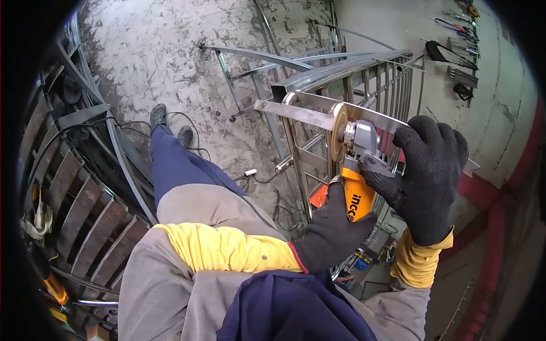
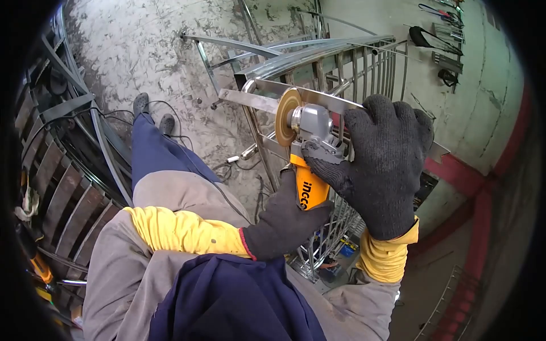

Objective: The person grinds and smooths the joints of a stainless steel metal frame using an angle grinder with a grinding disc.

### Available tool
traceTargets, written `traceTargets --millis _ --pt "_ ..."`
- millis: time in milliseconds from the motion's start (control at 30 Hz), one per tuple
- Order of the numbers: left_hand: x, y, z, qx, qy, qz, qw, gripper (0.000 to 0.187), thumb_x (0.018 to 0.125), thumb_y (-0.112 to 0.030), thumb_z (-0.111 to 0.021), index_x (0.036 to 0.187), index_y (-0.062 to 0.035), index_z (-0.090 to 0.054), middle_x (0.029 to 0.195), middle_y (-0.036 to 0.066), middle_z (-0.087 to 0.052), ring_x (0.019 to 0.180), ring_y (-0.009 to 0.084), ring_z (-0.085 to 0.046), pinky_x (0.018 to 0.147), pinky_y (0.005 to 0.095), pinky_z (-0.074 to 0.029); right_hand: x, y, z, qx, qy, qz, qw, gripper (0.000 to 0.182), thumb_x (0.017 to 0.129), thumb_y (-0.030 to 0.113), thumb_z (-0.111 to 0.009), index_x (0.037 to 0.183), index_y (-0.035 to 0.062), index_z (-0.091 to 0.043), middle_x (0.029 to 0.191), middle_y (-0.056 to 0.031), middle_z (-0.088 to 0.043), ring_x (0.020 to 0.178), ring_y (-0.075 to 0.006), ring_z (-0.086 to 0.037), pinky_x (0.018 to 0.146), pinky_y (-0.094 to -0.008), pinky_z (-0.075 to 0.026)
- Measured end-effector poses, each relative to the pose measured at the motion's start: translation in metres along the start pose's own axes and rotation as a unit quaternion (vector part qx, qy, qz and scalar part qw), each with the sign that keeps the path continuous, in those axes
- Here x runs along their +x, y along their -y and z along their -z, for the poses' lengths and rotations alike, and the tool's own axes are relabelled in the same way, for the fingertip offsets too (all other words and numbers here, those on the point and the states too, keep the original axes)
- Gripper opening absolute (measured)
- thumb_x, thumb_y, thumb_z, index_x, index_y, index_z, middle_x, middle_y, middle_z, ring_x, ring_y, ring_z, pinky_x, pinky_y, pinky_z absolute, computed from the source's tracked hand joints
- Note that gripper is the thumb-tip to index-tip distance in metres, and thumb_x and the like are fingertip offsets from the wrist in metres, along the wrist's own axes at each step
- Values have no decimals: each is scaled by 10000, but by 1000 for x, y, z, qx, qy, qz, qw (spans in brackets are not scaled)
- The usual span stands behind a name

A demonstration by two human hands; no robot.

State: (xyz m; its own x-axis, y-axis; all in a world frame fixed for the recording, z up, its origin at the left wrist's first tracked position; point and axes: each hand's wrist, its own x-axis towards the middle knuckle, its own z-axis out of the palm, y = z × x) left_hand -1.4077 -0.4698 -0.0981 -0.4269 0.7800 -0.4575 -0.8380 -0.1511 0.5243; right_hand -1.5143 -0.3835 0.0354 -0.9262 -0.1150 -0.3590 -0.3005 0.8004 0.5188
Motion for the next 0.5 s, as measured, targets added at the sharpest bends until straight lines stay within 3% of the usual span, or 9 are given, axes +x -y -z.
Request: traceTargets --millis 167,233,267,333,367,400,433,467,500 --pt "1 0 -2 -32 -5 -29 999 781 854 -300 -837 1411 -7 -375 1108 210 -688 934 338 -738 816 461 -579 -1 -2 0 -4 -19 11 1000 535 734 515 -831 1007 83 -672 965 -91 -604 891 -309 -566 858 -456 -395" --pt "-2 -6 2 -61 -6 -49 997 770 856 -282 -835 1414 -14 -377 1117 200 -683 924 316 -737 808 450 -580 -2 -3 2 6 -9 5 1000 576 773 546 -812 1078 76 -680 1119 -126 -664 992 -328 -605 940 -476 -414" --pt "-7 -8 7 -28 -23 -53 998 732 872 -254 -821 1412 -23 -384 1124 179 -681 920 285 -730 800 436 -583 -3 -5 3 11 -11 -2 1000 576 773 546 -812 1078 76 -680 1119 -126 -664 992 -328 -605 940 -476 -414" --pt "-13 -10 19 22 -32 -54 998 696 887 -227 -807 1409 -31 -391 1131 159 -678 915 254 -724 792 421 -586 -11 -13 5 44 -73 55 995 622 815 583 -785 1151 70 -681 1321 -183 -655 1156 -369 -620 1056 -515 -406" --pt "-12 -9 28 -43 -36 -87 995 671 895 -197 -794 1399 -30 -383 1109 155 -670 932 270 -725 788 424 -588 -19 -13 5 52 -116 61 990 649 874 608 -745 1190 46 -668 1433 -247 -599 1273 -419 -599 1115 -538 -412" --pt "-10 -9 40 -107 -41 -118 986 648 902 -167 -780 1388 -30 -375 1087 150 -662 948 286 -725 783 427 -591 -31 -15 1 58 -119 48 990 649 874 608 -745 1190 46 -668 1433 -247 -599 1273 -419 -599 1115 -538 -412" --pt "-14 -35 58 -189 -9 -64 980 590 918 -117 -762 1372 -54 -391 1047 100 -655 887 200 -718 706 353 -594 -47 -17 -8 110 -186 29 976 645 902 599 -725 1206 35 -660 1424 -268 -594 1284 -427 -597 1107 -536 -432" --pt "-11 -43 68 -181 -66 -107 976 549 931 -81 -741 1357 -63 -396 976 75 -645 839 146 -699 652 298 -577 -63 -13 -19 159 -254 11 954 641 930 591 -704 1223 23 -653 1414 -288 -590 1296 -435 -594 1100 -535 -451" --pt "0 -44 83 -177 -117 -161 964 541 925 -58 -740 1350 -52 -405 958 78 -658 851 150 -696 682 296 -579 -76 2 -35 247 -320 -49 914 491 904 435 -761 1167 33 -660 1339 -297 -621 1196 -438 -622 987 -571 -521"
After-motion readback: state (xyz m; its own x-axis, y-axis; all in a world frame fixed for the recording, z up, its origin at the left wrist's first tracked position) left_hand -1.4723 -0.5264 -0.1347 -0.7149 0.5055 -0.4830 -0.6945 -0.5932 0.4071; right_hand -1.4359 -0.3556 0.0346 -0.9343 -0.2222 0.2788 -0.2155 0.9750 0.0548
